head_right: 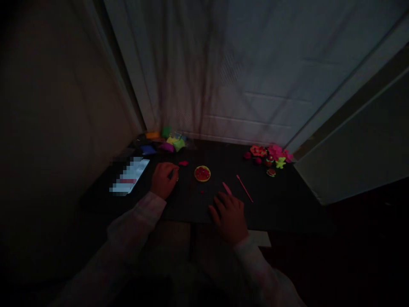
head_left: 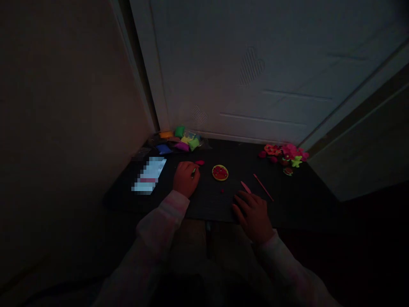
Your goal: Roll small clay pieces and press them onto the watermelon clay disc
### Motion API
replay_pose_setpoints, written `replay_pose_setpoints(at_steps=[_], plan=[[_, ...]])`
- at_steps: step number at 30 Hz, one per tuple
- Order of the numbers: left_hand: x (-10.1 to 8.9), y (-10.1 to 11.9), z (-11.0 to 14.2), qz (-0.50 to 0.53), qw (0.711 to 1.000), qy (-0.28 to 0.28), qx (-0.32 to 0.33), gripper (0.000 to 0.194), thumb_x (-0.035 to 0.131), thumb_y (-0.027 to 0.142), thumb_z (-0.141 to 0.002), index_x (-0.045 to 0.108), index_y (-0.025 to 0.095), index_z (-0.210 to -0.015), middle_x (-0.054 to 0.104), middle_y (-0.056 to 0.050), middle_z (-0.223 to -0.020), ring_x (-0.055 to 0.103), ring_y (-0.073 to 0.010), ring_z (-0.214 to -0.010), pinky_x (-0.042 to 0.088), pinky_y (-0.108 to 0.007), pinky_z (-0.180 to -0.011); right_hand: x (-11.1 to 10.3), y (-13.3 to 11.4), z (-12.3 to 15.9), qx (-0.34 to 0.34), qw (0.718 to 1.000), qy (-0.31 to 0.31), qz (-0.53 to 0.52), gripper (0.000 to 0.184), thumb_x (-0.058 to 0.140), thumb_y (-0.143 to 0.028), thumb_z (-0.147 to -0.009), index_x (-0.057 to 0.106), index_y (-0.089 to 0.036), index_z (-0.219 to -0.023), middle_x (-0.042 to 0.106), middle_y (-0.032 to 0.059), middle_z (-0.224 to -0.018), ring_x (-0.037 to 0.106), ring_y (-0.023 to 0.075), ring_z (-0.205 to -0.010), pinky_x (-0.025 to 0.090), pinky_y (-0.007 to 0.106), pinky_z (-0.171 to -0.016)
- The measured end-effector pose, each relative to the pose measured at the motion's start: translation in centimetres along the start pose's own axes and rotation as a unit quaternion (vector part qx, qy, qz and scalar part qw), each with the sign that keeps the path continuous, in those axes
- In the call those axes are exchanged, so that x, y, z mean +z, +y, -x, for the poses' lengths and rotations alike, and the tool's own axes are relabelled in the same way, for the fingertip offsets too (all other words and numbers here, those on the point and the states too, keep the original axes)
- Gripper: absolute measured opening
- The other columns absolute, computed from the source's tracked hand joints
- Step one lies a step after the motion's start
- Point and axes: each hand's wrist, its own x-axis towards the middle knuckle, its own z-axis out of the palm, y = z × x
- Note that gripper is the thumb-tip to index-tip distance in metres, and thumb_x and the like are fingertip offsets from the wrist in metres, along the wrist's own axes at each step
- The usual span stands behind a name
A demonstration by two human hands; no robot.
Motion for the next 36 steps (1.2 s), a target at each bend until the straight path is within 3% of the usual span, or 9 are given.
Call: replay_pose_setpoints(at_steps=[4, 9, 22, 25, 36], plan=[[-0.5, 0.4, 0.0, 0.0, 1.0, -0.016, -0.004, 0.011, 0.047, 0.016, -0.074, 0.057, 0.019, -0.076, 0.057, -0.004, -0.077, 0.051, -0.0179, -0.08, 0.043, -0.033, -0.073, -0.2, -0.1, -0.1, -0.003, 0.999, -0.031, -0.01, 0.029, 0.044, -0.034, -0.08, 0.057, -0.024, -0.105, 0.053, 0.0079, -0.111, 0.044, 0.0252, -0.098, 0.035, 0.041, -0.076], [-1.0, 0.7, -0.1, 0.001, 1.0, -0.009, 0.025, 0.011, 0.049, 0.015, -0.074, 0.057, 0.019, -0.08, 0.057, -0.004, -0.079, 0.051, -0.0177, -0.08, 0.044, -0.034, -0.072, -0.6, -0.2, -0.2, 0.031, 0.998, -0.053, -0.016, 0.033, 0.044, -0.035, -0.08, 0.055, -0.022, -0.108, 0.052, 0.0086, -0.114, 0.044, 0.026, -0.099, 0.034, 0.041, -0.078], [-1.8, 1.0, -0.3, 0.004, 0.998, -0.063, 0.027, 0.016, 0.054, 0.013, -0.07, 0.057, 0.021, -0.084, 0.058, -0.004, -0.082, 0.054, -0.0195, -0.079, 0.045, -0.037, -0.071, -1.3, 0.2, -0.1, 0.003, 0.99, -0.139, -0.006, 0.037, 0.048, -0.037, -0.076, 0.052, -0.027, -0.111, 0.043, 0.0086, -0.125, 0.042, 0.0286, -0.1, 0.031, 0.044, -0.078], [-2.0, 1.0, -0.3, -0.003, 0.997, -0.075, 0.02, 0.015, 0.054, 0.014, -0.07, 0.057, 0.021, -0.083, 0.059, -0.004, -0.082, 0.054, -0.02, -0.08, 0.045, -0.038, -0.071, -1.5, 0.4, 0.0, 0.016, 0.99, -0.138, -0.007, 0.038, 0.047, -0.038, -0.077, 0.052, -0.022, -0.111, 0.043, 0.0109, -0.125, 0.042, 0.0287, -0.102, 0.031, 0.044, -0.078], [-2.2, 1.3, -0.4, 0.008, 0.996, -0.085, 0.013, 0.021, 0.058, 0.008, -0.066, 0.058, 0.018, -0.084, 0.06, -0.006, -0.083, 0.055, -0.0202, -0.081, 0.046, -0.037, -0.072, -2.0, 0.0, -0.5, 0.039, 0.991, -0.123, -0.034, 0.031, 0.047, -0.041, -0.077, 0.059, -0.026, -0.102, 0.05, 0.0094, -0.119, 0.045, 0.027, -0.099, 0.03, 0.042, -0.077]])
